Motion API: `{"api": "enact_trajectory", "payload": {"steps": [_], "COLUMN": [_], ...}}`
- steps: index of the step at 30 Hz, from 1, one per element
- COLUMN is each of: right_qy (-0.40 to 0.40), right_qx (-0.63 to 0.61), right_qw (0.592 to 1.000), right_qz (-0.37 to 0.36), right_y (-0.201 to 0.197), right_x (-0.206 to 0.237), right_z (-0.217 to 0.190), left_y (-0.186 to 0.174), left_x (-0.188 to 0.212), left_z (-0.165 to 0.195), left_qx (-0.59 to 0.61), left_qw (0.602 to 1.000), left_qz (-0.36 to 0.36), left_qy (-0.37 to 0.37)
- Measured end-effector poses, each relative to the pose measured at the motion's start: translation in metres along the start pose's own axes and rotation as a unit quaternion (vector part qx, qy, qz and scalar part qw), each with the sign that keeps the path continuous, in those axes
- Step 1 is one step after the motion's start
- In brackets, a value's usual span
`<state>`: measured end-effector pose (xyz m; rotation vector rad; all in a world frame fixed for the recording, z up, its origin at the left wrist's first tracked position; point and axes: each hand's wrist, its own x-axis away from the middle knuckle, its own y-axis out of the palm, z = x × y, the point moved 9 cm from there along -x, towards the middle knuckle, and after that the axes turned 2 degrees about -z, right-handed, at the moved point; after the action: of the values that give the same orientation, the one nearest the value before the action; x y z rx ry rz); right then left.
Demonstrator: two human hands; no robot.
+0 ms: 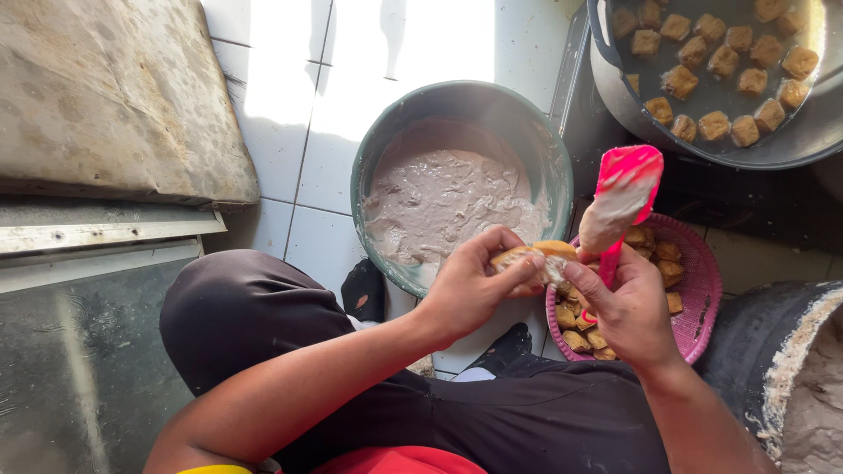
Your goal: The person sits on the floor and uses a pink spatula to scoop light batter from a large basin and press it into split fried tofu pieces. Stuffed tofu pieces are placed into a pink basket, and some pieces are moved into a pot of liquid beside the workspace.
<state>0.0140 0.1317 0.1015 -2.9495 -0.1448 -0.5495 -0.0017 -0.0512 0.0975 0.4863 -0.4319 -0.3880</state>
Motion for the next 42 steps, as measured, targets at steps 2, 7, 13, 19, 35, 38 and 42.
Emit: {"api": "enact_trajectory", "payload": {"steps": [2, 7, 13, 19, 35, 38, 42], "right_qy": [-0.031, -0.063, -0.157, -0.233, -0.344, -0.357, -0.299], "right_qx": [0.022, -0.019, 0.156, 0.337, 0.489, 0.497, 0.498], "right_qw": [0.999, 0.995, 0.975, 0.908, 0.776, 0.766, 0.795], "right_qz": [-0.013, -0.076, -0.024, 0.086, 0.203, 0.199, 0.176], "right_y": [0.003, 0.023, 0.033, 0.023, 0.015, 0.013, -0.003], "right_x": [0.006, 0.024, 0.031, 0.036, 0.075, 0.079, 0.065], "right_z": [-0.01, -0.026, -0.054, -0.079, -0.08, -0.076, -0.075], "left_y": [-0.005, -0.008, 0.023, 0.026, 0.011, 0.01, 0.007], "left_x": [-0.002, 0.004, 0.017, 0.029, 0.035, 0.039, 0.046], "left_z": [0.002, 0.014, 0.031, 0.054, 0.064, 0.067, 0.093], "left_qx": [0.028, 0.057, 0.058, 0.112, -0.071, -0.202, -0.32], "left_qw": [0.999, 0.994, 0.994, 0.981, 0.982, 0.956, 0.885], "left_qz": [0.037, 0.09, -0.008, -0.05, 0.008, 0.054, 0.112], "left_qy": [0.005, 0.036, 0.093, 0.15, 0.174, 0.207, 0.317]}}
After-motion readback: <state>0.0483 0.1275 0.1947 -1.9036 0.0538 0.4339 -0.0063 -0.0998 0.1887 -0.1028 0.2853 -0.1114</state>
